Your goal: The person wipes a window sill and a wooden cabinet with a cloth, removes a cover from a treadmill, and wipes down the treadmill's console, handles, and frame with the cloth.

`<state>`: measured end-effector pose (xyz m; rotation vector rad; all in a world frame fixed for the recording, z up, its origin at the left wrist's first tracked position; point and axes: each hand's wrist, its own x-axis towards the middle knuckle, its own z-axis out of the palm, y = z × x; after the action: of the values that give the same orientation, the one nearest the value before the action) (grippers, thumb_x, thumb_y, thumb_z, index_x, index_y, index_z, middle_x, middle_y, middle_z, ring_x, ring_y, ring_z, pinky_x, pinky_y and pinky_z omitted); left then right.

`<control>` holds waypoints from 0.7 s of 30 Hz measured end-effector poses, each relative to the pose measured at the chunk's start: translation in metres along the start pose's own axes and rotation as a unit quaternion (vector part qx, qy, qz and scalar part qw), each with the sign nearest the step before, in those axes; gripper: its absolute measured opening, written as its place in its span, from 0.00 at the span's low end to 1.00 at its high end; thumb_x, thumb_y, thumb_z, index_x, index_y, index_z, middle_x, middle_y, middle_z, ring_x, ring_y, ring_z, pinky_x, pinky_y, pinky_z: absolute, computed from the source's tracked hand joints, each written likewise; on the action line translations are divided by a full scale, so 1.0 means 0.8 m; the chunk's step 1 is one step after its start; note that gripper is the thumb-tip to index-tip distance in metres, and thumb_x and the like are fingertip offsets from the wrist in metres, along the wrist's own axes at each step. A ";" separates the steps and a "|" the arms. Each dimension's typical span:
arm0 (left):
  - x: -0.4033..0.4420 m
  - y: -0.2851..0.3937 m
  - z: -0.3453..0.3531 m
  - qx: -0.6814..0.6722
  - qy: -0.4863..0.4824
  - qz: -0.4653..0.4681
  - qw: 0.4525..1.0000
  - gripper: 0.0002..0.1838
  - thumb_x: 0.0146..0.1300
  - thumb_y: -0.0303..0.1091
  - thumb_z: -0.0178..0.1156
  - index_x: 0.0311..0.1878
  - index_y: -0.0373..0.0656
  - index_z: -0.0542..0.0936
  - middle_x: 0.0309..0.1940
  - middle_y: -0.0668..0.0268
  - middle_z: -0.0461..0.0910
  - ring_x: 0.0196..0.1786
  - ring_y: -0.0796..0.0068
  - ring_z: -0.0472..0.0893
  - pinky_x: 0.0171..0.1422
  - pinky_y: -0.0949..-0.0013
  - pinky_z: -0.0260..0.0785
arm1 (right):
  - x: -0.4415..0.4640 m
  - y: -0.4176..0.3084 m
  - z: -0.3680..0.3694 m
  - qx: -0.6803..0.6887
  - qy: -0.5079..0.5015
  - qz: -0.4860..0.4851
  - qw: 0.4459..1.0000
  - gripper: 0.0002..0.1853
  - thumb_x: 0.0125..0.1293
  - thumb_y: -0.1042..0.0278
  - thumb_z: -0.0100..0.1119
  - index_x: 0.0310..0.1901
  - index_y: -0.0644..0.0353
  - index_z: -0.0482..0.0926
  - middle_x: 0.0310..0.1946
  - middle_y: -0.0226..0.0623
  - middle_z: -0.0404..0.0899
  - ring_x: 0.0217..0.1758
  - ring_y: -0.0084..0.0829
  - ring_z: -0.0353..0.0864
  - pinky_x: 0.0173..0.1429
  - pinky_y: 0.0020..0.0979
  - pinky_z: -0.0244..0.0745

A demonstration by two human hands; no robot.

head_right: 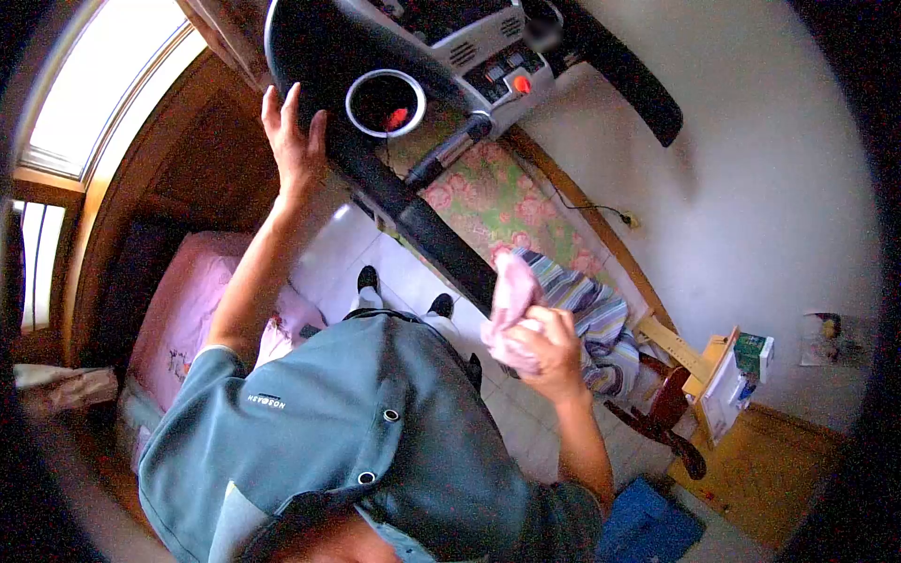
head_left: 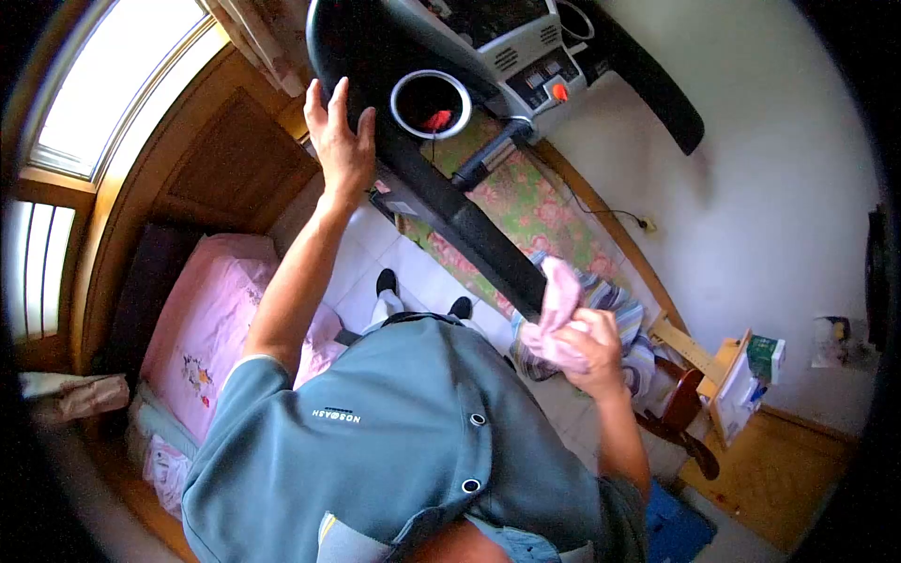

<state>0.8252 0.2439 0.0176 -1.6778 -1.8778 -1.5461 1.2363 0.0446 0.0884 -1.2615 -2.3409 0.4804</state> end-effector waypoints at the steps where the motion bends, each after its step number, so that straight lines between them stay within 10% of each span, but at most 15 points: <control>1: -0.001 0.009 -0.002 0.005 0.000 0.001 1.000 0.31 0.58 0.31 0.70 0.66 0.46 0.74 0.71 0.44 0.59 0.73 0.43 0.61 0.76 0.51 0.56 | -0.019 0.011 -0.010 0.079 0.017 0.086 0.993 0.18 0.43 0.74 0.75 0.40 0.55 0.85 0.45 0.37 0.79 0.49 0.39 0.79 0.53 0.37 0.76; 7: -0.025 0.068 0.010 -0.065 -0.055 0.073 0.994 0.21 0.52 0.29 0.71 0.52 0.49 0.83 0.57 0.59 0.78 0.66 0.53 0.72 0.74 0.50 0.58 | 0.003 0.031 -0.003 0.245 0.116 0.061 0.961 0.23 0.45 0.78 0.66 0.48 0.62 0.82 0.47 0.43 0.79 0.51 0.39 0.81 0.57 0.36 0.76; 13: -0.047 0.064 0.023 0.035 -0.081 0.069 0.994 0.15 0.58 0.31 0.66 0.50 0.53 0.84 0.52 0.69 0.82 0.66 0.60 0.72 0.78 0.43 0.48 | 0.092 -0.010 0.037 0.028 -0.017 -0.140 0.990 0.22 0.46 0.70 0.75 0.48 0.52 0.85 0.51 0.39 0.78 0.54 0.46 0.76 0.59 0.40 0.74; 21: -0.049 0.067 0.023 0.032 -0.058 0.086 0.994 0.09 0.63 0.32 0.62 0.43 0.56 0.87 0.47 0.73 0.84 0.62 0.63 0.75 0.75 0.40 0.51 | 0.024 0.063 -0.034 0.397 0.010 0.137 0.908 0.20 0.45 0.83 0.57 0.43 0.63 0.83 0.41 0.33 0.82 0.44 0.26 0.81 0.52 0.27 0.75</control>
<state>0.8907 0.2238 0.0111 -1.8819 -1.7611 -1.3347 1.2764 0.0898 0.0905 -1.1443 -1.6325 1.3335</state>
